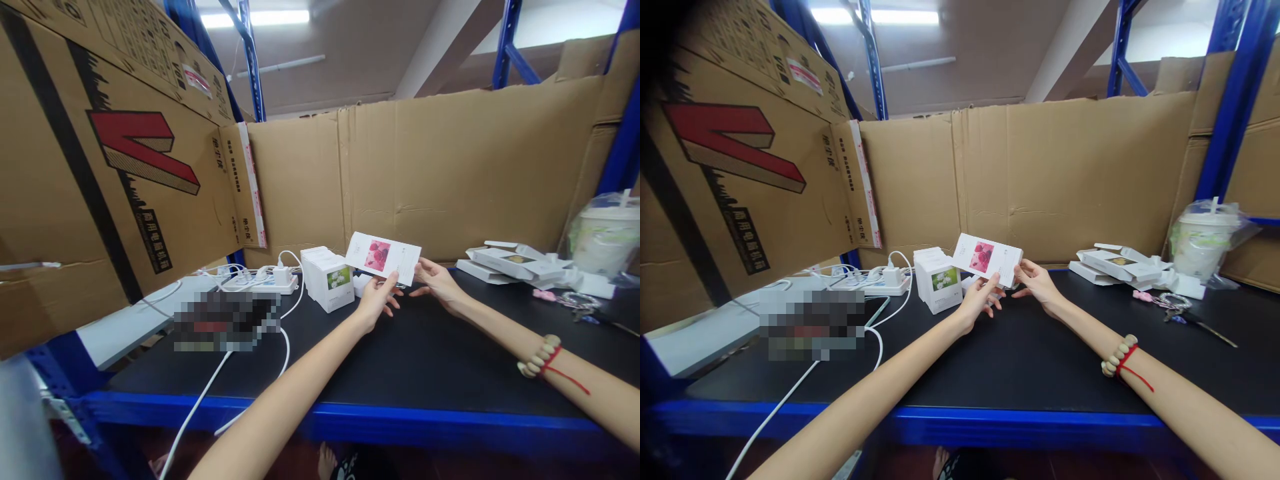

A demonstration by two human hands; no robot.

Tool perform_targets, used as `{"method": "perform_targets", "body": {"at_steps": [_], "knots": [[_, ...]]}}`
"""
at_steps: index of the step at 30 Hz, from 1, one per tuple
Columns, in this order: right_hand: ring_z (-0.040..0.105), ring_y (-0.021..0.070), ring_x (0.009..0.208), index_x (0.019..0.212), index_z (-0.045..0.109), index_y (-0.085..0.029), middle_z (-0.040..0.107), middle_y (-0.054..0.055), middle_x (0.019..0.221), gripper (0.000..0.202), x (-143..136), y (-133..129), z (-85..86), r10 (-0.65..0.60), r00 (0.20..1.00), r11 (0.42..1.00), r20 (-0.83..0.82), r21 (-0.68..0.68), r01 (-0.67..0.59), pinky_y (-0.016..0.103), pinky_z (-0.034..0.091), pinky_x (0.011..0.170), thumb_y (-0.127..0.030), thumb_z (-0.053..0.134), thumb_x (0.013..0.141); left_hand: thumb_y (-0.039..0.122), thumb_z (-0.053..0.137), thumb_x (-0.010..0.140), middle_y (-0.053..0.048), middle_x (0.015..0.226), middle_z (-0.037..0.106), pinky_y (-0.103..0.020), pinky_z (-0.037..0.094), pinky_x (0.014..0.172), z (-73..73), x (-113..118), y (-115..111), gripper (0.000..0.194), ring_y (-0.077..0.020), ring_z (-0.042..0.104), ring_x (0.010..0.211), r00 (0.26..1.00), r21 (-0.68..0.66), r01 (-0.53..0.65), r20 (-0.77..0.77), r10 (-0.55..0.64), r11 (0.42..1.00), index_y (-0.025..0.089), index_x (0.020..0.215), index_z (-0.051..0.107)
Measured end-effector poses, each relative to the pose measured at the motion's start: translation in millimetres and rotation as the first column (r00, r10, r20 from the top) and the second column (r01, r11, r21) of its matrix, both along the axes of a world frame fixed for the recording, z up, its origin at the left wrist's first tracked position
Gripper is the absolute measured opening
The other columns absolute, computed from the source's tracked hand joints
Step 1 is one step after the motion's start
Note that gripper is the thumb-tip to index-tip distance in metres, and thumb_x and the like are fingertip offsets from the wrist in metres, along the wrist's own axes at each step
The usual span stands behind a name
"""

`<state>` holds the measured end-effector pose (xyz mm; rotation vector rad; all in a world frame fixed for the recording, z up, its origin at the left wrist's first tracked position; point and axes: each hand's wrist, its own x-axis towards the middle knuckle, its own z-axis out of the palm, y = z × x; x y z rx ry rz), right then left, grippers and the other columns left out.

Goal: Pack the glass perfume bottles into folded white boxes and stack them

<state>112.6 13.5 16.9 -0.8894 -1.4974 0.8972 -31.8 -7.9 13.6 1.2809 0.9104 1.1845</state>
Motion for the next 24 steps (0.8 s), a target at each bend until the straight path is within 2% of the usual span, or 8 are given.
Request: {"method": "perform_targets", "body": {"at_steps": [7, 13, 16, 18, 20, 22, 24], "knots": [[0.064, 0.0207, 0.073, 0.092, 0.065, -0.020, 0.068, 0.009, 0.090, 0.064, -2, -5, 4.1, 0.027, 1.000, 0.999, -0.005, -0.042, -0.027, 0.027, 0.056, 0.046, -0.063, 0.068, 0.045, 0.029, 0.053, 0.079, 0.004, 0.058, 0.055, -0.013, 0.031, 0.028, 0.4, -2, 2, 0.016, -0.0039, 0.047, 0.034, 1.000, 0.039, -0.013, 0.006, 0.013, 0.999, 0.014, 0.084, 0.053], [0.063, 0.0216, 0.065, 0.079, 0.064, -0.017, 0.069, 0.007, 0.075, 0.050, -10, -11, 5.0, 0.003, 0.994, 1.000, 0.109, -0.017, -0.001, 0.026, 0.052, 0.039, -0.040, 0.079, 0.037, 0.029, 0.058, 0.075, 0.007, 0.054, 0.052, -0.013, 0.030, 0.026, -0.2, -5, 2, 0.018, -0.0033, 0.045, 0.032, 1.000, 0.086, -0.026, 0.002, 0.026, 0.996, 0.015, 0.086, 0.052], [0.060, 0.0190, 0.055, 0.074, 0.063, -0.016, 0.066, 0.006, 0.067, 0.046, -14, -13, 1.8, -0.056, 0.980, 0.998, 0.191, 0.036, 0.050, 0.026, 0.049, 0.037, -0.040, 0.078, 0.038, 0.032, 0.063, 0.071, 0.007, 0.054, 0.051, -0.012, 0.030, 0.027, -1.9, -4, 3, 0.027, -0.0034, 0.045, 0.033, 0.999, 0.134, -0.042, 0.004, 0.042, 0.990, 0.016, 0.091, 0.052], [0.056, 0.0157, 0.046, 0.076, 0.063, -0.016, 0.063, 0.004, 0.063, 0.045, -13, -11, 0.3, -0.139, 0.960, 0.986, 0.243, 0.128, 0.110, 0.026, 0.046, 0.035, -0.044, 0.075, 0.044, 0.033, 0.061, 0.073, 0.006, 0.058, 0.054, -0.012, 0.031, 0.027, -1.9, -2, 2, 0.036, -0.0035, 0.045, 0.033, 0.997, 0.124, -0.079, 0.016, 0.077, 0.989, 0.016, 0.101, 0.049], [0.052, 0.0125, 0.042, 0.078, 0.064, -0.017, 0.061, 0.003, 0.064, 0.041, -8, -8, 0.4, -0.252, 0.919, 0.941, 0.303, 0.298, 0.160, 0.026, 0.044, 0.037, -0.047, 0.071, 0.051, 0.037, 0.055, 0.077, 0.002, 0.069, 0.060, -0.013, 0.032, 0.026, -0.2, 1, 0, 0.045, -0.0043, 0.048, 0.035, 0.994, 0.080, -0.101, 0.046, 0.097, 0.992, 0.016, 0.114, 0.041], [0.050, 0.0100, 0.043, 0.079, 0.067, -0.019, 0.059, 0.002, 0.069, 0.032, -1, -6, 2.2, -0.375, 0.857, 0.854, 0.354, 0.491, 0.171, 0.026, 0.044, 0.040, -0.044, 0.066, 0.060, 0.042, 0.047, 0.081, -0.004, 0.081, 0.064, -0.015, 0.035, 0.028, 2.6, 2, -4, 0.049, -0.0060, 0.052, 0.038, 0.993, 0.040, -0.079, 0.089, 0.076, 0.996, 0.016, 0.121, 0.036], [0.049, 0.0084, 0.045, 0.083, 0.069, -0.024, 0.059, 0.002, 0.076, 0.021, 5, -6, 4.8, -0.484, 0.786, 0.761, 0.384, 0.629, 0.161, 0.024, 0.043, 0.044, -0.037, 0.060, 0.069, 0.047, 0.039, 0.083, -0.009, 0.086, 0.065, -0.016, 0.038, 0.030, 5.3, 2, -6, 0.048, -0.0081, 0.056, 0.042, 0.991, 0.017, -0.045, 0.126, 0.043, 0.999, 0.013, 0.116, 0.043]]}}
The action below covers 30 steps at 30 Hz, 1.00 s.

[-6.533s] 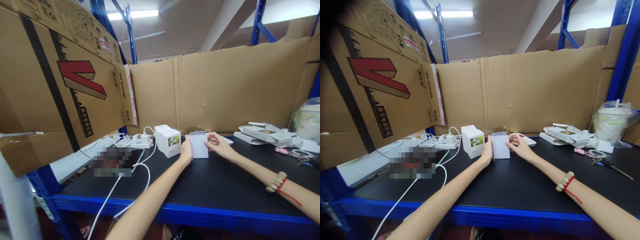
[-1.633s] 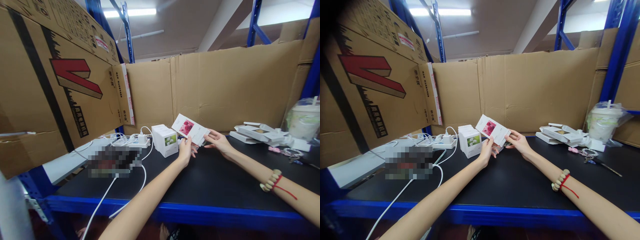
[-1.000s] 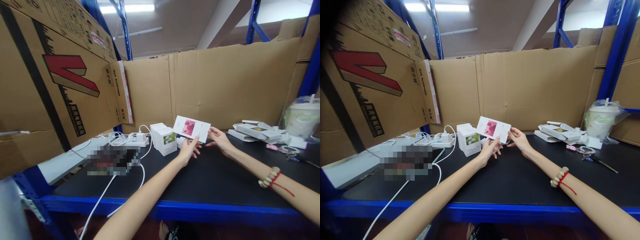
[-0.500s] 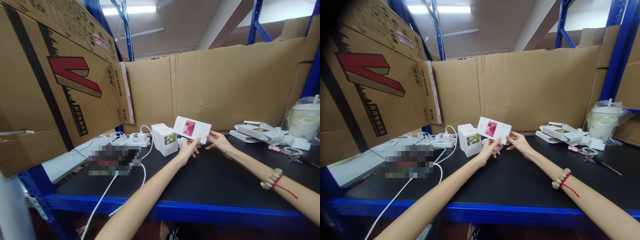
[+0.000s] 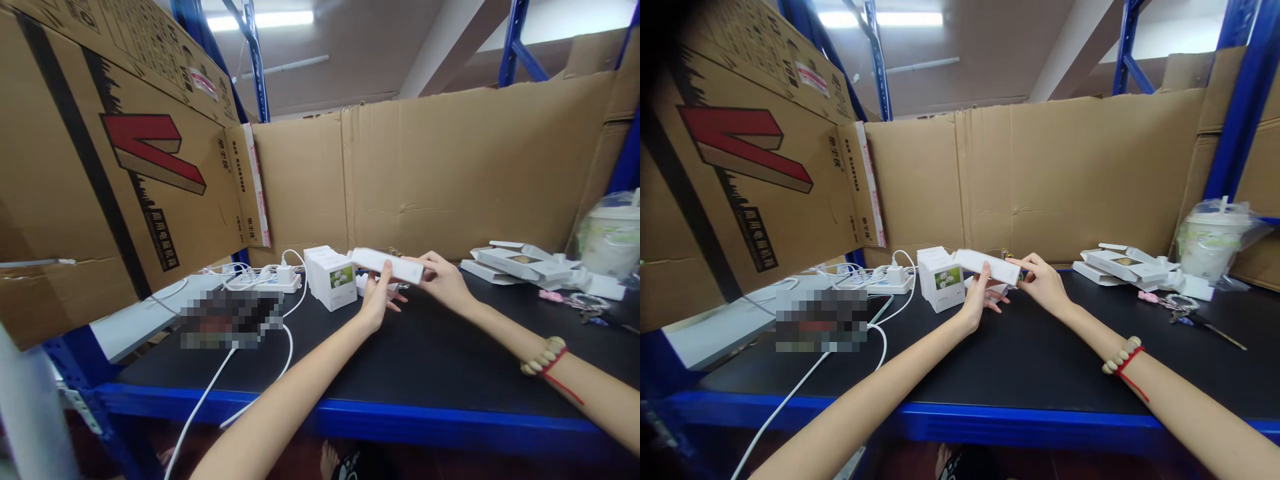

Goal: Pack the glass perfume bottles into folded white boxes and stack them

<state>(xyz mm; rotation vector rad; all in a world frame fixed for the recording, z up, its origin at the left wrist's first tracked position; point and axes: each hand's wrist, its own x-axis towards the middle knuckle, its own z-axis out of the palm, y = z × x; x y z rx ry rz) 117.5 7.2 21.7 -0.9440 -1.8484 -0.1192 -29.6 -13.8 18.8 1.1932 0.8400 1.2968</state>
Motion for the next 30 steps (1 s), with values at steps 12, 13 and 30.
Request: {"method": "perform_targets", "body": {"at_steps": [12, 13, 30], "knots": [[0.054, 0.0067, 0.047, 0.108, 0.057, -0.029, 0.058, 0.000, 0.094, 0.039, 2, 2, -7.4, -0.080, 0.956, 0.986, 0.284, -0.116, 0.117, 0.023, 0.045, 0.046, -0.027, 0.055, 0.069, 0.025, 0.060, 0.069, -0.007, 0.092, 0.064, -0.031, 0.046, 0.079, -0.2, -7, 2, 0.018, -0.0190, 0.059, 0.090, 0.780, 0.326, -0.517, -0.200, 0.593, 0.791, 0.017, 0.084, 0.053], [0.054, 0.0066, 0.048, 0.104, 0.058, -0.028, 0.058, 0.001, 0.096, 0.035, 3, 4, -9.7, -0.052, 0.953, 0.986, 0.299, -0.138, 0.098, 0.023, 0.046, 0.048, -0.029, 0.055, 0.070, 0.025, 0.059, 0.070, -0.006, 0.093, 0.063, -0.032, 0.045, 0.082, 1.0, -8, 1, 0.019, -0.0185, 0.059, 0.091, 0.749, 0.353, -0.548, -0.197, 0.633, 0.758, 0.018, 0.086, 0.051], [0.061, 0.0163, 0.067, 0.114, 0.056, -0.024, 0.057, 0.006, 0.120, 0.043, -18, -11, -6.5, 0.141, 0.742, 0.931, 0.656, -0.343, 0.126, 0.033, 0.049, 0.066, -0.044, 0.043, 0.078, 0.037, 0.047, 0.079, -0.007, 0.099, 0.058, -0.030, 0.045, 0.071, 14.8, -39, 7, 0.031, -0.0207, 0.059, 0.092, 0.499, 0.801, -0.370, -0.257, 0.828, 0.471, 0.019, 0.104, 0.043]]}}
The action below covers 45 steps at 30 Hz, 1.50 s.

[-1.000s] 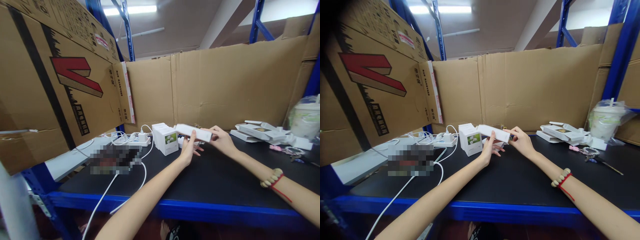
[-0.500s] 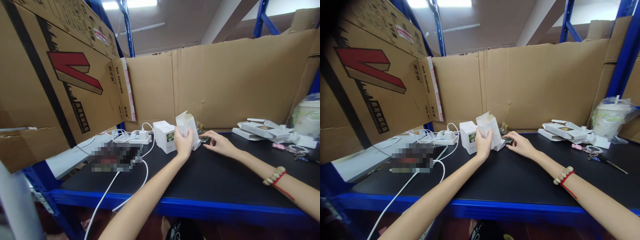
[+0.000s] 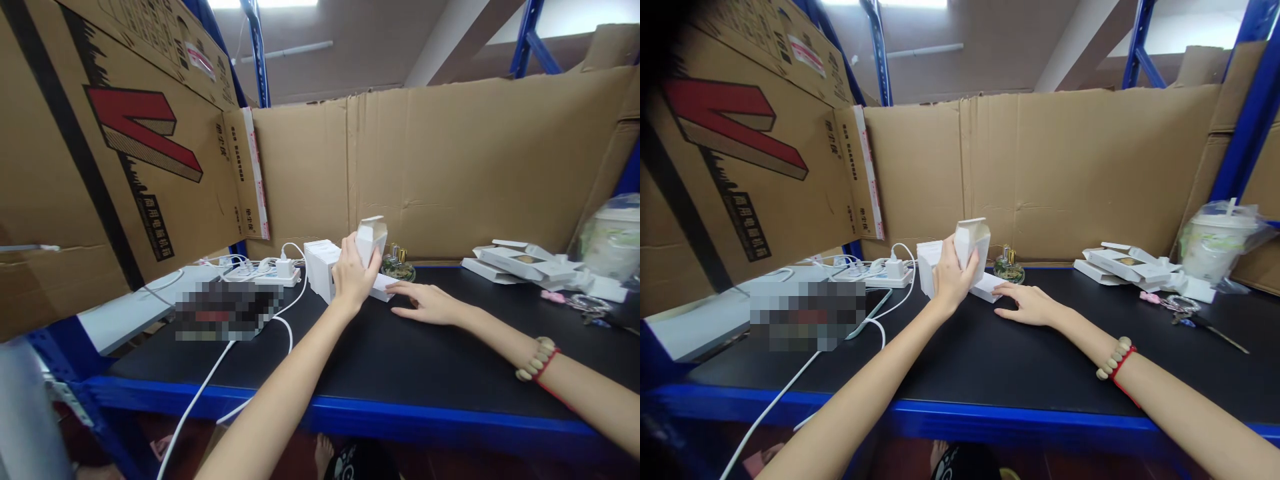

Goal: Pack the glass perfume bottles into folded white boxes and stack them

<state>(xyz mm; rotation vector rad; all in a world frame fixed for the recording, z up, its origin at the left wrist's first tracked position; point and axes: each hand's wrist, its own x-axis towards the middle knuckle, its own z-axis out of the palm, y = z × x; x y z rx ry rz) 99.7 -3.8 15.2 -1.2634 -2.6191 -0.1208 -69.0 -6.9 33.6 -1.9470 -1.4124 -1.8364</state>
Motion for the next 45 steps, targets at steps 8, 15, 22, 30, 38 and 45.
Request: {"method": "perform_targets", "body": {"at_steps": [8, 15, 22, 30, 38, 45], "knots": [[0.062, 0.0136, 0.064, 0.100, 0.060, -0.025, 0.065, 0.003, 0.095, 0.029, 4, -1, 4.0, -0.083, 0.992, 0.981, -0.093, 0.165, 0.098, 0.026, 0.047, 0.057, -0.028, 0.038, 0.081, 0.037, 0.040, 0.085, -0.012, 0.112, 0.053, -0.030, 0.049, 0.071, -5.2, -1, 6, 0.037, -0.0195, 0.057, 0.098, 0.994, 0.093, -0.074, -0.068, 0.080, 0.993, 0.017, 0.115, 0.036], [0.058, 0.0080, 0.054, 0.073, 0.063, -0.023, 0.058, 0.002, 0.113, 0.018, 25, 13, 2.3, -0.083, 0.994, 0.970, -0.066, 0.224, 0.095, 0.026, 0.047, 0.056, -0.017, 0.046, 0.074, 0.042, 0.035, 0.087, -0.013, 0.117, 0.051, -0.026, 0.051, 0.065, 1.9, -7, 3, 0.043, -0.0185, 0.059, 0.093, 0.984, 0.097, -0.136, -0.101, 0.145, 0.986, 0.018, 0.122, 0.033], [0.064, 0.0125, 0.066, 0.094, 0.066, -0.029, 0.046, 0.002, 0.131, 0.032, 21, 12, -1.4, 0.024, 0.999, 0.984, 0.026, 0.175, -0.028, 0.030, 0.051, 0.062, -0.017, 0.040, 0.078, 0.034, 0.031, 0.089, -0.007, 0.112, 0.048, -0.024, 0.050, 0.058, -0.3, -16, 16, 0.024, -0.0137, 0.060, 0.086, 0.966, 0.274, 0.026, -0.254, 0.047, 0.961, 0.025, 0.111, 0.033], [0.065, 0.0168, 0.080, 0.113, 0.058, -0.025, 0.052, 0.003, 0.127, 0.042, 19, 11, -1.7, 0.026, 1.000, 0.982, -0.008, 0.189, -0.024, 0.030, 0.052, 0.065, -0.019, 0.035, 0.078, 0.033, 0.035, 0.088, -0.004, 0.103, 0.046, -0.024, 0.049, 0.058, 3.3, -24, 15, 0.017, -0.0105, 0.057, 0.077, 0.974, 0.285, 0.069, -0.226, -0.003, 0.956, 0.026, 0.104, 0.036], [0.059, 0.0114, 0.051, 0.087, 0.069, -0.026, 0.067, 0.001, 0.100, 0.032, 25, 9, 8.8, -0.008, 0.982, 0.950, -0.187, 0.305, 0.065, 0.027, 0.050, 0.052, -0.029, 0.037, 0.080, 0.029, 0.036, 0.088, -0.007, 0.103, 0.043, -0.029, 0.052, 0.063, 8.2, -25, 11, 0.018, -0.0146, 0.055, 0.086, 0.999, 0.288, -0.036, 0.013, 0.033, 0.957, 0.024, 0.102, 0.047], [0.064, 0.0122, 0.058, 0.086, 0.069, -0.027, 0.053, 0.000, 0.124, 0.030, 22, 9, 1.2, 0.009, 0.998, 0.969, 0.058, 0.245, -0.023, 0.030, 0.052, 0.060, -0.022, 0.041, 0.076, 0.032, 0.033, 0.089, -0.007, 0.104, 0.047, -0.025, 0.050, 0.058, 5.1, -21, 8, 0.024, -0.0151, 0.056, 0.086, 0.985, 0.291, -0.126, -0.079, 0.154, 0.948, 0.023, 0.100, 0.052]]}}
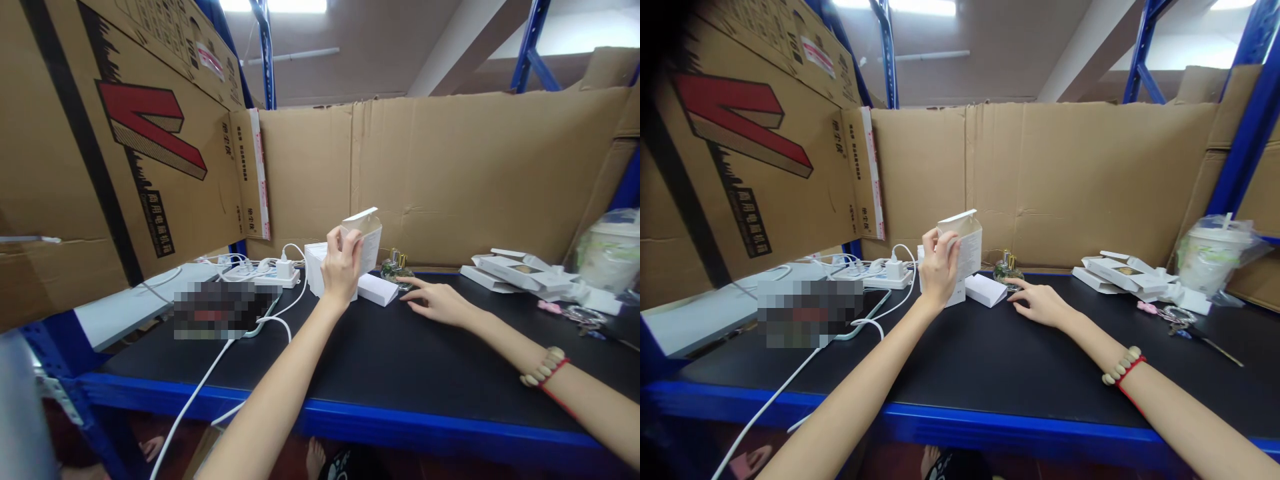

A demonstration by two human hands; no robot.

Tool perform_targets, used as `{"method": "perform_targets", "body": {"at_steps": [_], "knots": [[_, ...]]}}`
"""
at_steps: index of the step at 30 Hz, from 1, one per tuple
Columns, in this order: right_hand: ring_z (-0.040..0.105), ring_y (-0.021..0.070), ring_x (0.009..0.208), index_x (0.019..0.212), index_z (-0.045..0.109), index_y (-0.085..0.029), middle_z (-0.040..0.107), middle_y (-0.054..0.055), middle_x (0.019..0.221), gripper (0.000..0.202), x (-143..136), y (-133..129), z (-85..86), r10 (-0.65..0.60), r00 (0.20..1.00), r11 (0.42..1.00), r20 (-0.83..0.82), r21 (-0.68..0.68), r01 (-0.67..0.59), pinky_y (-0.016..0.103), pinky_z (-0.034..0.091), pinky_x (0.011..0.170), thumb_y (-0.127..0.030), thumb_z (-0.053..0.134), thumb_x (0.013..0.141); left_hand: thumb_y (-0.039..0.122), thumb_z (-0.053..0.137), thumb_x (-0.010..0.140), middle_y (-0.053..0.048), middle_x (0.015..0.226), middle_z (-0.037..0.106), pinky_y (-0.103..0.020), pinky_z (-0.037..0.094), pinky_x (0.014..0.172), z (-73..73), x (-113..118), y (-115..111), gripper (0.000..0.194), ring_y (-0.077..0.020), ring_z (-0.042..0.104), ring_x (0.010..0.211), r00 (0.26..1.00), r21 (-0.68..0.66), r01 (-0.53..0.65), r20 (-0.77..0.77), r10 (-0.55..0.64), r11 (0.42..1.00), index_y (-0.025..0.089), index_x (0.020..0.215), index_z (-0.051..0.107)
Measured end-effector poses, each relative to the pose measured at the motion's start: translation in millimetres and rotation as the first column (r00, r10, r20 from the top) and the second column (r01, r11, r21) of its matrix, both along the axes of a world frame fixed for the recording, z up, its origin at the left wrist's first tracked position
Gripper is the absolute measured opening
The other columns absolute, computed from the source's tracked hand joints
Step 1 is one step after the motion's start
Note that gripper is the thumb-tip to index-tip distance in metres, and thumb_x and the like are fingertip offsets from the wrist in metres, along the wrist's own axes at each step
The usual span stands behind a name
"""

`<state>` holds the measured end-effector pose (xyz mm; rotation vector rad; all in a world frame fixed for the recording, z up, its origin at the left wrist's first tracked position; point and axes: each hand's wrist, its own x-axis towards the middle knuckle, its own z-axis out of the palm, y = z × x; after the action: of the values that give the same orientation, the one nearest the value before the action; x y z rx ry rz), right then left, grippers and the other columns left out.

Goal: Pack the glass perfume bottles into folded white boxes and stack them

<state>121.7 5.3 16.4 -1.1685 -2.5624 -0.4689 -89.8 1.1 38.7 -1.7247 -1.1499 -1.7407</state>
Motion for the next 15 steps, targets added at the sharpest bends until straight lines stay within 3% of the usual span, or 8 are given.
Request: {"method": "perform_targets", "body": {"at_steps": [4, 9, 15], "knots": [[0.066, 0.0178, 0.080, 0.103, 0.063, -0.026, 0.049, 0.001, 0.129, 0.040, -4, 3, -5.8, 0.013, 0.995, 1.000, 0.096, -0.017, -0.011, 0.032, 0.053, 0.069, -0.015, 0.037, 0.076, 0.037, 0.031, 0.089, -0.006, 0.104, 0.050, -0.020, 0.046, 0.054, -1.1, 2, -1, 0.028, -0.0125, 0.058, 0.079, 0.991, -0.103, -0.059, -0.128, 0.046, 0.993, 0.024, 0.103, 0.051], [0.063, 0.0191, 0.090, 0.111, 0.058, -0.023, 0.051, 0.003, 0.127, 0.041, -8, 6, -10.8, 0.040, 0.998, 0.999, 0.057, -0.011, -0.039, 0.032, 0.053, 0.071, -0.018, 0.035, 0.077, 0.040, 0.032, 0.088, -0.004, 0.101, 0.052, -0.017, 0.040, 0.048, -3.0, 1, 1, 0.029, -0.0106, 0.058, 0.074, 0.950, -0.207, -0.002, -0.307, -0.063, 0.978, 0.023, 0.105, 0.048], [0.063, 0.0144, 0.061, 0.097, 0.065, -0.026, 0.062, 0.001, 0.113, 0.033, 3, 6, -1.1, 0.042, 0.985, 0.995, -0.168, 0.092, -0.027, 0.029, 0.051, 0.054, -0.029, 0.037, 0.078, 0.038, 0.038, 0.085, -0.003, 0.098, 0.051, -0.018, 0.038, 0.047, -7.3, 3, -1, 0.027, -0.0111, 0.057, 0.073, 0.962, -0.297, 0.024, -0.252, -0.102, 0.954, 0.022, 0.106, 0.045]]}}
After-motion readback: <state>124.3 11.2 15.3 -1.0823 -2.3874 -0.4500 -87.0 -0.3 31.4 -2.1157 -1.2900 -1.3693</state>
